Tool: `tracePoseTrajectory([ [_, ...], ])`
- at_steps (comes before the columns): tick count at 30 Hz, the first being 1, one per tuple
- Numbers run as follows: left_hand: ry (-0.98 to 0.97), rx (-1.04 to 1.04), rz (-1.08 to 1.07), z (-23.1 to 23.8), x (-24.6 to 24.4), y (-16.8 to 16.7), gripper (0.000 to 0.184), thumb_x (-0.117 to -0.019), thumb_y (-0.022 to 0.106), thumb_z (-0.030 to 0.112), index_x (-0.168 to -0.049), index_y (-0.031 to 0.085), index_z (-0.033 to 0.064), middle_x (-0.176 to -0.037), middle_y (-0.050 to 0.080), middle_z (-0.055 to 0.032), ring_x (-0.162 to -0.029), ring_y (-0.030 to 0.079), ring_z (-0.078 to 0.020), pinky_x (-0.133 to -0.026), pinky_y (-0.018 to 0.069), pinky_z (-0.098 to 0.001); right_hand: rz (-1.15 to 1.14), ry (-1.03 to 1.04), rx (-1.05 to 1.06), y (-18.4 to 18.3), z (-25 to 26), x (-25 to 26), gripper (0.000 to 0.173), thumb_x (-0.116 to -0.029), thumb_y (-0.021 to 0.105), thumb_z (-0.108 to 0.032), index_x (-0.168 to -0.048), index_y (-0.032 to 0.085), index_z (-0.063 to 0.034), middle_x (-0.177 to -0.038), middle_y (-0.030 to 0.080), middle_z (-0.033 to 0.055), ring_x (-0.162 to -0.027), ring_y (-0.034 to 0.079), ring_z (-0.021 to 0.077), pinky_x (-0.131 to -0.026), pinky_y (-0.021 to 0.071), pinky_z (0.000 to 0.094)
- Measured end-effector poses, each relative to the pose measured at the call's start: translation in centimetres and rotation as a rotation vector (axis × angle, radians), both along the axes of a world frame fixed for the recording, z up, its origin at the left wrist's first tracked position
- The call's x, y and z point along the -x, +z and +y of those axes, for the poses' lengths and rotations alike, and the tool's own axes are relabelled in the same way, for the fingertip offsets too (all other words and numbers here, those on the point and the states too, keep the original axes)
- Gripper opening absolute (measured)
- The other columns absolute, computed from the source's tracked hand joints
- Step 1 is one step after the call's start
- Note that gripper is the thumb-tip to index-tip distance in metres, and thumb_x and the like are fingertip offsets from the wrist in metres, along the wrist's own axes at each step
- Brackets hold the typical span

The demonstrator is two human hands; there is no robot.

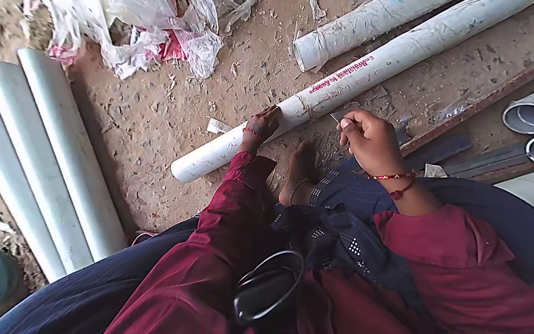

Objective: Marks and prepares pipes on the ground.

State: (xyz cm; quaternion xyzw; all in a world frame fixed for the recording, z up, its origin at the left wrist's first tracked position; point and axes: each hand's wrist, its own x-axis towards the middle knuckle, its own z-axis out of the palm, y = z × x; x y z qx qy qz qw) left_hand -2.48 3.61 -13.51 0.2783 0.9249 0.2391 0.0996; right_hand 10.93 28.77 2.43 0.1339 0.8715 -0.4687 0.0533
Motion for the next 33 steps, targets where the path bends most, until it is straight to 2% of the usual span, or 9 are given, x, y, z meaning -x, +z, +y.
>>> tracePoseTrajectory([
  [5, -0.008, 0.019, 0.021, -0.1, -0.3, -0.2, 0.049, -0.0994, 0.065, 0.022, -0.139, 0.059, -0.0062, -0.145, 0.059, -0.0232, -0.13, 0.062, -0.0411, -0.106, 0.0487, -0.0595, -0.012, -0.004, -0.004, 0.0, 0.0, 0.0, 0.024, -0.1097, 0.048, -0.016, -0.114, 0.067, -0.0022, -0.077, 0.065, 0.0028, -0.058, 0.055, 0.0087, -0.056, 0.0467, 0.0285],
  [8, 0.017, 0.03, 0.019, 0.3, -0.5, -0.1, 0.048, -0.0993, 0.064, 0.021, -0.139, 0.06, -0.0062, -0.144, 0.06, -0.0227, -0.13, 0.062, -0.0417, -0.106, 0.0483, -0.0597, -0.001, 0.008, 0.0, 0.2, -0.1, -0.3, 0.025, -0.1107, 0.047, -0.017, -0.115, 0.065, -0.0013, -0.076, 0.065, 0.0056, -0.055, 0.054, 0.0117, -0.053, 0.0455, 0.0296],
  [13, -0.009, 0.113, -0.074, 0.8, 0.2, 1.1, 0.046, -0.1021, 0.059, 0.019, -0.142, 0.058, -0.0055, -0.148, 0.057, -0.0225, -0.131, 0.06, -0.0441, -0.105, 0.0468, -0.0634, -0.03, -0.006, -0.004, 0.1, -0.2, 0.1, 0.025, -0.1099, 0.048, -0.017, -0.115, 0.067, -0.0016, -0.078, 0.065, 0.0035, -0.059, 0.056, 0.0089, -0.058, 0.0482, 0.0288],
  [15, 0.01, 0.128, -0.055, 0.8, 0.3, 0.8, 0.04, -0.1033, 0.054, 0.014, -0.139, 0.061, -0.003, -0.142, 0.062, -0.0226, -0.123, 0.065, -0.0462, -0.1, 0.0498, -0.0646, -0.036, -0.007, -0.001, 0.0, -0.1, 0.1, 0.025, -0.1099, 0.048, -0.017, -0.115, 0.067, -0.0014, -0.079, 0.066, 0.0042, -0.06, 0.057, 0.0099, -0.059, 0.0487, 0.03],
  [17, 0.07, 0.122, -0.041, 0.5, 0.5, 0.5, 0.036, -0.1044, 0.047, 0.007, -0.133, 0.066, 0.0011, -0.126, 0.071, -0.0243, -0.106, 0.071, -0.0505, -0.091, 0.0523, -0.0675, -0.043, -0.004, 0.001, 0.1, -0.1, 0.1, 0.025, -0.1101, 0.047, -0.017, -0.115, 0.067, -0.0022, -0.078, 0.066, 0.0035, -0.059, 0.057, 0.0101, -0.058, 0.0487, 0.0307],
  [18, 0.077, 0.111, -0.056, 0.3, 0.6, 0.7, 0.036, -0.1044, 0.045, 0.005, -0.133, 0.067, 0.0018, -0.123, 0.071, -0.0253, -0.105, 0.071, -0.0516, -0.091, 0.0516, -0.0685, -0.042, -0.006, 0.003, 0.1, -0.1, 0.1, 0.025, -0.1101, 0.047, -0.017, -0.115, 0.067, -0.0024, -0.078, 0.065, 0.0033, -0.059, 0.056, 0.0101, -0.058, 0.0485, 0.0307],
  [21, 0.033, 0.032, -0.043, -0.5, 0.2, 0.9, 0.037, -0.1006, 0.054, 0.007, -0.135, 0.065, -0.0011, -0.129, 0.069, -0.024, -0.108, 0.071, -0.0499, -0.092, 0.0512, -0.0688, -0.04, -0.004, 0.003, 0.2, -0.1, 0.1, 0.025, -0.1102, 0.047, -0.017, -0.115, 0.066, -0.0025, -0.078, 0.065, 0.0035, -0.059, 0.056, 0.01, -0.058, 0.0485, 0.0301],
  [25, 0.011, 0.016, 0.014, 0.0, -0.8, 0.6, 0.047, -0.0979, 0.067, 0.021, -0.136, 0.062, -0.0046, -0.142, 0.062, -0.0216, -0.117, 0.069, -0.0446, -0.094, 0.0533, -0.0643, -0.044, -0.008, -0.005, 0.3, -0.1, 0.1, 0.025, -0.1103, 0.047, -0.017, -0.115, 0.067, -0.003, -0.078, 0.065, 0.0038, -0.06, 0.058, 0.0107, -0.059, 0.0492, 0.0308],
  [33, 0.003, 0.071, -0.001, 0.6, -0.4, 0.5, 0.039, -0.1019, 0.06, 0.018, -0.133, 0.065, -0.004, -0.141, 0.063, -0.0215, -0.124, 0.065, -0.0437, -0.1, 0.0511, -0.0622, -0.041, -0.005, -0.007, 0.2, -0.2, 0.0, 0.025, -0.1103, 0.047, -0.017, -0.115, 0.067, -0.0024, -0.078, 0.066, 0.0037, -0.059, 0.057, 0.0095, -0.058, 0.0486, 0.0294],
])
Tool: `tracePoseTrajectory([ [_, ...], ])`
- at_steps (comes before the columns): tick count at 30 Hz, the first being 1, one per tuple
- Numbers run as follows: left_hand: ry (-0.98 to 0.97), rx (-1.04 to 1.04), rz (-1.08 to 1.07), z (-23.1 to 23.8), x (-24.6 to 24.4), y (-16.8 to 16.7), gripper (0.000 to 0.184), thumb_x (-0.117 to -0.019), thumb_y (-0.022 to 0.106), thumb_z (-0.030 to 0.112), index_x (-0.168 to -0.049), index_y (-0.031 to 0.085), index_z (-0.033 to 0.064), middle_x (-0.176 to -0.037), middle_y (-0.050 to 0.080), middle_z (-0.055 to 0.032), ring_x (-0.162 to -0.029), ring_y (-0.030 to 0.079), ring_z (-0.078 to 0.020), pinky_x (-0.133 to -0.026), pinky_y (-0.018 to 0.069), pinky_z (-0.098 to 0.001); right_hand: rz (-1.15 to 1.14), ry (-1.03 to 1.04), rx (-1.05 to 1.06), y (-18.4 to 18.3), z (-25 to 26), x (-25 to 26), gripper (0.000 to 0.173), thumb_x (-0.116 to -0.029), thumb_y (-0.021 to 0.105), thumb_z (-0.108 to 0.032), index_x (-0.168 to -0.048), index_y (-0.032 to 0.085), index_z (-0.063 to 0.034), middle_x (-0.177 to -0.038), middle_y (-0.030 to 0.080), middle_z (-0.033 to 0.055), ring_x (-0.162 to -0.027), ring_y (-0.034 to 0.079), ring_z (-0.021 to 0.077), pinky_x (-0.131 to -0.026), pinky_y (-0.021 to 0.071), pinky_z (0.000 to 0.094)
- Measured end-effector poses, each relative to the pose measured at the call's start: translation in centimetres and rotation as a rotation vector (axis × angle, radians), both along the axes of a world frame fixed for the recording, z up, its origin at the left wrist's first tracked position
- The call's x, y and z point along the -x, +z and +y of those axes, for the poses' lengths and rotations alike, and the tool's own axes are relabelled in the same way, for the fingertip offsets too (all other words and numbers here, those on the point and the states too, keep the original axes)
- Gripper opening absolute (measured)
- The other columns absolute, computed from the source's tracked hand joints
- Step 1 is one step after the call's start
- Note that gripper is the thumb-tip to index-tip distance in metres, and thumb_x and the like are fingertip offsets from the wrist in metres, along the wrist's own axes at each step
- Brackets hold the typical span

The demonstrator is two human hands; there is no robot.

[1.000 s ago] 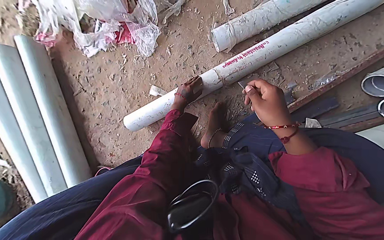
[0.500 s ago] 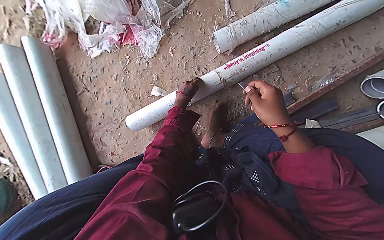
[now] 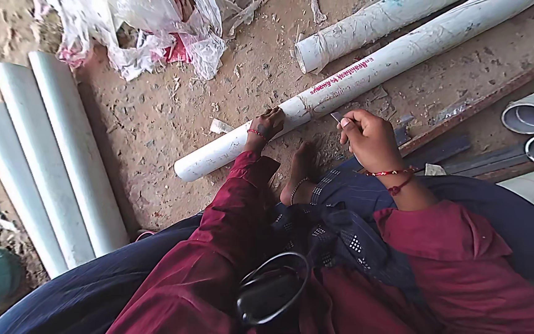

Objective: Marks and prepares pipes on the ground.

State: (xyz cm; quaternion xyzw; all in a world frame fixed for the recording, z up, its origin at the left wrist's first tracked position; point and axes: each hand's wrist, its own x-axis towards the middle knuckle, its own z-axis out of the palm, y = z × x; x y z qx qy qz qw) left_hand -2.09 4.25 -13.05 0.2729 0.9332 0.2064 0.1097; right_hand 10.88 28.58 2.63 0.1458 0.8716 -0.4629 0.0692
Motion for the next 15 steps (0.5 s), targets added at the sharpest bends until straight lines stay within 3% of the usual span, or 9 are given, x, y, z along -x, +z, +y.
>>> tracePoseTrajectory([
  [5, 0.018, -0.004, -0.054, -0.3, 0.3, 0.4, 0.037, -0.1018, 0.053, 0.004, -0.137, 0.064, -0.0021, -0.144, 0.062, -0.0186, -0.122, 0.066, -0.0445, -0.1, 0.0501, -0.0636, 0.007, 0.0, -0.004, -0.1, 0.0, 0.0, 0.025, -0.11, 0.047, -0.017, -0.116, 0.066, -0.0024, -0.077, 0.065, 0.0031, -0.058, 0.055, 0.0095, -0.058, 0.0475, 0.0297],
  [7, 0.06, -0.05, -0.053, -0.9, 0.3, 0.6, 0.038, -0.1005, 0.05, -0.001, -0.135, 0.066, 0.0001, -0.14, 0.065, -0.0176, -0.115, 0.069, -0.0467, -0.097, 0.0502, -0.0671, 0.019, -0.001, -0.009, -0.1, 0.0, -0.1, 0.024, -0.1098, 0.048, -0.016, -0.116, 0.067, -0.0022, -0.077, 0.065, 0.0033, -0.058, 0.055, 0.0098, -0.058, 0.0474, 0.0303],
  [10, 0.06, -0.087, -0.012, -1.2, -0.2, 0.2, 0.038, -0.0982, 0.058, 0.007, -0.135, 0.066, -0.0001, -0.137, 0.067, -0.0181, -0.113, 0.07, -0.045, -0.094, 0.0521, -0.0663, 0.008, 0.002, -0.02, 0.1, 0.0, -0.1, 0.025, -0.11, 0.047, -0.016, -0.116, 0.067, -0.0021, -0.078, 0.066, 0.0047, -0.06, 0.057, 0.0118, -0.059, 0.0483, 0.0323],
  [12, 0.038, -0.054, -0.007, -1.0, -0.2, 0.1, 0.048, -0.0964, 0.067, 0.019, -0.139, 0.061, -0.002, -0.142, 0.063, -0.019, -0.119, 0.068, -0.0431, -0.097, 0.0516, -0.0649, 0.002, 0.005, -0.02, 0.1, 0.0, 0.0, 0.025, -0.1103, 0.047, -0.017, -0.115, 0.067, -0.0023, -0.079, 0.066, 0.0051, -0.061, 0.058, 0.0124, -0.059, 0.0488, 0.0329],
  [15, 0.043, 0.014, -0.03, -0.3, -0.2, 0.2, 0.056, -0.0977, 0.068, 0.026, -0.143, 0.056, -0.0046, -0.147, 0.058, -0.0209, -0.125, 0.064, -0.0435, -0.1, 0.0492, -0.0643, 0.001, 0.009, -0.013, 0.0, 0.0, 0.0, 0.025, -0.1102, 0.047, -0.016, -0.115, 0.067, -0.0021, -0.079, 0.067, 0.0056, -0.061, 0.058, 0.0129, -0.059, 0.0486, 0.0335],
])
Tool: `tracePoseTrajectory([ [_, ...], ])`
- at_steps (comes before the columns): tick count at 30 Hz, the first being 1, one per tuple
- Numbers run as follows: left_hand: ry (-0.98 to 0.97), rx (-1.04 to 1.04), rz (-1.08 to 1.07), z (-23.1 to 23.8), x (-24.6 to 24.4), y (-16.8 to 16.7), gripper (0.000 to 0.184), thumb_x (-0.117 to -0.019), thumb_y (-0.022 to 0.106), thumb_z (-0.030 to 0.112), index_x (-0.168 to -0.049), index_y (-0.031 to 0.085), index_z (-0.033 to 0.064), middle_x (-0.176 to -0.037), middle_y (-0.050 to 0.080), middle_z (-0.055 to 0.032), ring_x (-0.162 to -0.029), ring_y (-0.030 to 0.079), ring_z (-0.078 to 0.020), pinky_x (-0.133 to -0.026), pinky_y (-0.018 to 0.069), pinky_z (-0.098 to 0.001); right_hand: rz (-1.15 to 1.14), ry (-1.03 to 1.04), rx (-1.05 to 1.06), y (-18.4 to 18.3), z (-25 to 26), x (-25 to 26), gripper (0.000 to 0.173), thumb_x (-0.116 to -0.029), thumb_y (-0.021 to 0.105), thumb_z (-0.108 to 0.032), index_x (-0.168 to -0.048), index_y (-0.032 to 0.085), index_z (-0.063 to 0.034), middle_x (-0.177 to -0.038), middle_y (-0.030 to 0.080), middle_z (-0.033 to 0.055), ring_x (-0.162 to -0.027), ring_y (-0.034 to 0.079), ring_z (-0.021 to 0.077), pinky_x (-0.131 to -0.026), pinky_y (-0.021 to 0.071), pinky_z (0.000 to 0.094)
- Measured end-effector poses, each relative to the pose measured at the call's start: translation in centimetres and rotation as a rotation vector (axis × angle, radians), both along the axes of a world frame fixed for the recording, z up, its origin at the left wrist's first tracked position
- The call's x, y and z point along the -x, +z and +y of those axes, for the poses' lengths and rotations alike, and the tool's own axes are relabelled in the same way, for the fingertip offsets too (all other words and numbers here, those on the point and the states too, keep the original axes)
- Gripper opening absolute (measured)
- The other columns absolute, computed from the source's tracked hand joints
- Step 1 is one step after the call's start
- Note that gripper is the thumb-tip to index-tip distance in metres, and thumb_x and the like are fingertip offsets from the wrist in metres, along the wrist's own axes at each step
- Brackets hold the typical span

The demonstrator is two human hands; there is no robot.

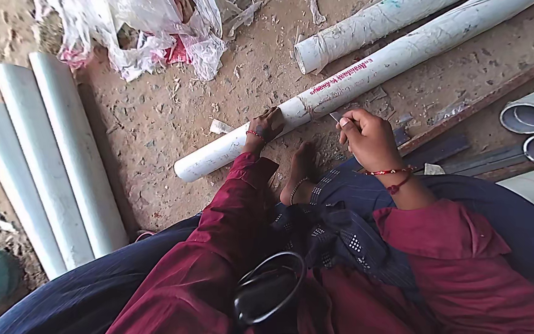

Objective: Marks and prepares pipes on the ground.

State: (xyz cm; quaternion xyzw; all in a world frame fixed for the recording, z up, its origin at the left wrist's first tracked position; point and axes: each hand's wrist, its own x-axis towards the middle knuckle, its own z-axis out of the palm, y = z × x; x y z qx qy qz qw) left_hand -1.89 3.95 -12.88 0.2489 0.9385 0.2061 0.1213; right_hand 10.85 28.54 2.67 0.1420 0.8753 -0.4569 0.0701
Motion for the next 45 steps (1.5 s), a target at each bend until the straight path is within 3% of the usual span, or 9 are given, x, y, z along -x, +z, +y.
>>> tracePoseTrajectory([
  [4, 0.013, 0.005, -0.033, 0.2, 0.3, 0.3, 0.046, -0.1011, 0.062, 0.023, -0.14, 0.061, -0.0025, -0.144, 0.061, -0.02, -0.12, 0.066, -0.0456, -0.1, 0.0495, -0.0651, 0.001, -0.003, -0.008, -0.1, 0.0, 0.0, 0.025, -0.1101, 0.047, -0.017, -0.114, 0.067, -0.0028, -0.078, 0.066, 0.0039, -0.06, 0.056, 0.0118, -0.059, 0.048, 0.0328],
  [12, -0.016, -0.013, -0.044, -0.1, 0.7, 0.3, 0.042, -0.1021, 0.06, 0.019, -0.138, 0.063, -0.002, -0.143, 0.062, -0.0212, -0.119, 0.067, -0.0466, -0.099, 0.0493, -0.0659, 0.007, 0.002, -0.009, -0.1, 0.1, -0.1, 0.025, -0.1102, 0.047, -0.017, -0.114, 0.067, -0.0028, -0.078, 0.066, 0.0041, -0.06, 0.057, 0.0116, -0.059, 0.048, 0.0322],
  [18, 0.109, -0.001, -0.053, -0.4, -0.1, -0.1, 0.049, -0.1003, 0.066, 0.028, -0.145, 0.06, 0.0092, -0.145, 0.062, -0.0137, -0.113, 0.069, -0.0463, -0.093, 0.0494, -0.0696, -0.009, 0.007, -0.016, 0.1, 0.0, -0.1, 0.025, -0.1104, 0.047, -0.017, -0.115, 0.067, -0.003, -0.079, 0.066, 0.0041, -0.061, 0.057, 0.0119, -0.06, 0.0483, 0.0329],
  [24, 0.197, 0.071, -0.112, 0.2, -0.1, 0.3, 0.054, -0.0987, 0.068, 0.035, -0.147, 0.058, 0.0138, -0.146, 0.062, -0.0116, -0.12, 0.066, -0.0433, -0.098, 0.0469, -0.0688, 0.004, 0.013, -0.014, 0.0, -0.1, -0.1, 0.026, -0.1105, 0.046, -0.018, -0.114, 0.067, -0.0027, -0.079, 0.067, 0.0048, -0.06, 0.058, 0.013, -0.06, 0.0488, 0.0337],
  [29, 0.295, 0.099, -0.15, 1.5, -0.4, 0.7, 0.053, -0.0969, 0.067, 0.031, -0.146, 0.059, 0.0145, -0.145, 0.062, -0.0122, -0.126, 0.063, -0.0404, -0.102, 0.0465, -0.0655, -0.004, 0.011, -0.019, 0.1, -0.1, -0.2, 0.026, -0.1105, 0.046, -0.018, -0.115, 0.067, -0.0033, -0.078, 0.066, 0.0041, -0.061, 0.058, 0.0124, -0.06, 0.0487, 0.0333],
  [32, 0.334, 0.105, -0.18, 1.7, -0.3, 0.8, 0.043, -0.1006, 0.061, 0.024, -0.142, 0.063, 0.0154, -0.14, 0.066, -0.0136, -0.122, 0.065, -0.0428, -0.099, 0.0459, -0.0682, 0.001, 0.012, -0.01, 0.0, -0.1, -0.2, 0.025, -0.1104, 0.047, -0.018, -0.115, 0.067, -0.0032, -0.079, 0.066, 0.0043, -0.061, 0.058, 0.0119, -0.06, 0.0489, 0.0328],
  [36, 0.259, -0.028, -0.11, 0.5, -0.4, 0.0, 0.038, -0.1019, 0.056, 0.019, -0.138, 0.066, 0.0117, -0.144, 0.064, -0.0071, -0.123, 0.066, -0.0386, -0.1, 0.0463, -0.0673, -0.005, 0.005, -0.01, 0.2, -0.1, -0.2, 0.025, -0.1104, 0.047, -0.018, -0.114, 0.067, -0.0033, -0.079, 0.066, 0.0046, -0.061, 0.058, 0.0128, -0.06, 0.0491, 0.0338],
  [40, 0.158, -0.095, -0.026, 0.0, -0.8, -0.8, 0.045, -0.0963, 0.072, 0.028, -0.138, 0.066, 0.0131, -0.15, 0.059, -0.0063, -0.134, 0.059, -0.0349, -0.102, 0.0475, -0.064, -0.003, 0.009, -0.014, 0.3, -0.1, -0.2, 0.025, -0.1104, 0.047, -0.018, -0.114, 0.067, -0.0032, -0.078, 0.066, 0.0042, -0.06, 0.057, 0.0129, -0.06, 0.0484, 0.0337],
  [45, 0.266, -0.229, 0.068, 1.0, -1.9, -2.0, 0.025, -0.0931, 0.076, 0.019, -0.115, 0.078, 0.007, -0.14, 0.067, -0.0082, -0.135, 0.058, -0.0361, -0.107, 0.0438, -0.0615, -0.005, 0.015, -0.017, 0.1, -0.2, -0.1, 0.025, -0.1103, 0.047, -0.018, -0.113, 0.067, -0.0034, -0.078, 0.065, 0.0036, -0.06, 0.057, 0.0119, -0.06, 0.0481, 0.0328],
])
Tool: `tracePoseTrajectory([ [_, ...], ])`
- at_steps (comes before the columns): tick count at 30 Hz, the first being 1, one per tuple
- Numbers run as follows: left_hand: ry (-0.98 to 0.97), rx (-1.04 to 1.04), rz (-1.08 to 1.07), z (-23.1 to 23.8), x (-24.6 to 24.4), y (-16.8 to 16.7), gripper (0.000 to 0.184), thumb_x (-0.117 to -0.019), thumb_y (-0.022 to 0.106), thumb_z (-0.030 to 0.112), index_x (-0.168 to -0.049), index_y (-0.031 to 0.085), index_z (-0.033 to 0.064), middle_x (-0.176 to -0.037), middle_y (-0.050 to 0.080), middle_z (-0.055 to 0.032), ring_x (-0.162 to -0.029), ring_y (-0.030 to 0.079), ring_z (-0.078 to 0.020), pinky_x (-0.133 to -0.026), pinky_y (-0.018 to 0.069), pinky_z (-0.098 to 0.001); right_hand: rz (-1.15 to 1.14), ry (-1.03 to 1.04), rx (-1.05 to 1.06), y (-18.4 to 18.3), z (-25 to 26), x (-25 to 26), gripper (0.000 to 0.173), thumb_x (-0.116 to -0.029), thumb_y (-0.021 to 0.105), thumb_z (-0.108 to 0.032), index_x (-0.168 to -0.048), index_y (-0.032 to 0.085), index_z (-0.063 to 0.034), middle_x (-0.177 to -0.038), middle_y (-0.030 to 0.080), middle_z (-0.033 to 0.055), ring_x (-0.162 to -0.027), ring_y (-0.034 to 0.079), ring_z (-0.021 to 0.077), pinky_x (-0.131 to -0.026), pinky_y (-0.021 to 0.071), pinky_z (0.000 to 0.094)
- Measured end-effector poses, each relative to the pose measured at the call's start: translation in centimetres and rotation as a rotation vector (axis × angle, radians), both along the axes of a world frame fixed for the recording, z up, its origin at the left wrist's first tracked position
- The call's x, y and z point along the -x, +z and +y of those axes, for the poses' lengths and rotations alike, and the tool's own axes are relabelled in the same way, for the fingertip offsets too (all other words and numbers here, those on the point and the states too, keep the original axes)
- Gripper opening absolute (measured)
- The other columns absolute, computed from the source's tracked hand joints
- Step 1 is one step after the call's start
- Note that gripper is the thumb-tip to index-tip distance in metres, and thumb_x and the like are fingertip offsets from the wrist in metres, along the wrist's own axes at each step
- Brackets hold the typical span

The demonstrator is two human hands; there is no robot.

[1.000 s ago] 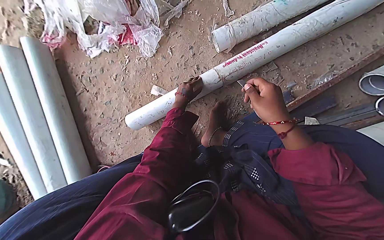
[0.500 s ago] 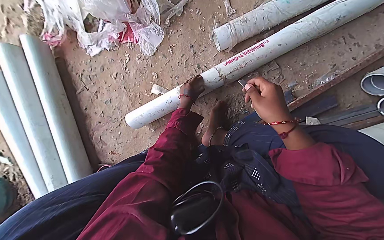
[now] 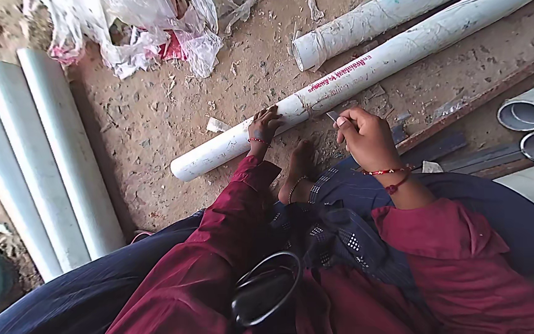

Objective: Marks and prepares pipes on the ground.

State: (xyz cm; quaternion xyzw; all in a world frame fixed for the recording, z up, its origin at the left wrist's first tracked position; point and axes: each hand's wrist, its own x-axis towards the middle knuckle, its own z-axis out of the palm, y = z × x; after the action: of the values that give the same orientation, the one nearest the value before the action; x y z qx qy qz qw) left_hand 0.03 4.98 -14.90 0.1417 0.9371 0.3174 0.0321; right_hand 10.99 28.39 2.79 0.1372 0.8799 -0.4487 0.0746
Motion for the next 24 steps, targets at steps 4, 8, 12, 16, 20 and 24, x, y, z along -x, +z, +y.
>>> tracePoseTrajectory([
  [4, 0.08, 0.04, -0.035, 0.6, 0.0, 0.0, 0.019, -0.0975, 0.069, 0.018, -0.109, 0.079, 0.0071, -0.141, 0.067, -0.0026, -0.138, 0.056, -0.0322, -0.109, 0.0425, -0.0602, 0.005, 0.001, 0.007, -0.3, 0.0, 0.0, 0.025, -0.1102, 0.047, -0.018, -0.113, 0.067, -0.003, -0.078, 0.066, 0.0039, -0.06, 0.057, 0.0119, -0.059, 0.0479, 0.0329],
  [8, 0.13, 0.063, -0.148, 0.7, 0.1, 1.2, 0.03, -0.0957, 0.074, 0.023, -0.125, 0.075, 0.017, -0.142, 0.065, -0.002, -0.138, 0.056, -0.0321, -0.106, 0.0422, -0.0639, 0.007, -0.002, 0.023, -0.4, 0.0, 0.1, 0.024, -0.1098, 0.048, -0.017, -0.113, 0.067, -0.003, -0.077, 0.065, 0.0035, -0.059, 0.056, 0.0104, -0.058, 0.0478, 0.0311],
  [12, 0.131, 0.119, -0.207, 0.8, 0.5, 1.7, 0.043, -0.0975, 0.072, 0.028, -0.14, 0.066, 0.025, -0.142, 0.065, -0.0088, -0.127, 0.063, -0.0371, -0.096, 0.0456, -0.0678, -0.003, 0.002, 0.016, -0.4, 0.0, 0.1, 0.025, -0.1102, 0.047, -0.017, -0.114, 0.067, -0.003, -0.078, 0.065, 0.0033, -0.06, 0.056, 0.0105, -0.058, 0.0478, 0.0311],
  [16, 0.143, 0.161, -0.252, 0.9, 1.0, 2.1, 0.042, -0.1003, 0.068, 0.029, -0.142, 0.064, 0.0257, -0.139, 0.066, -0.0085, -0.122, 0.065, -0.0375, -0.096, 0.0466, -0.0668, -0.009, 0.002, 0.016, -0.3, 0.0, 0.1, 0.025, -0.1102, 0.047, -0.018, -0.113, 0.067, -0.0031, -0.078, 0.065, 0.003, -0.059, 0.056, 0.0107, -0.058, 0.0476, 0.0312],
  [20, 0.167, 0.26, -0.283, 1.9, 1.9, 3.5, 0.03, -0.1071, 0.054, 0.028, -0.128, 0.07, 0.0149, -0.127, 0.073, -0.0125, -0.117, 0.068, -0.0405, -0.098, 0.0457, -0.0671, -0.004, -0.003, 0.017, -0.4, 0.0, 0.1, 0.025, -0.1101, 0.047, -0.018, -0.112, 0.067, -0.0036, -0.077, 0.065, 0.0026, -0.059, 0.056, 0.0102, -0.058, 0.0482, 0.0311],
  [24, 0.175, 0.271, -0.315, 1.9, 2.6, 4.0, 0.032, -0.1094, 0.048, 0.028, -0.128, 0.068, 0.0126, -0.121, 0.073, -0.018, -0.116, 0.068, -0.0433, -0.097, 0.0457, -0.0681, -0.012, -0.007, 0.021, -0.5, 0.0, 0.1, 0.024, -0.1101, 0.047, -0.018, -0.112, 0.067, -0.0039, -0.077, 0.065, 0.0025, -0.059, 0.056, 0.0101, -0.059, 0.0481, 0.0309],
])
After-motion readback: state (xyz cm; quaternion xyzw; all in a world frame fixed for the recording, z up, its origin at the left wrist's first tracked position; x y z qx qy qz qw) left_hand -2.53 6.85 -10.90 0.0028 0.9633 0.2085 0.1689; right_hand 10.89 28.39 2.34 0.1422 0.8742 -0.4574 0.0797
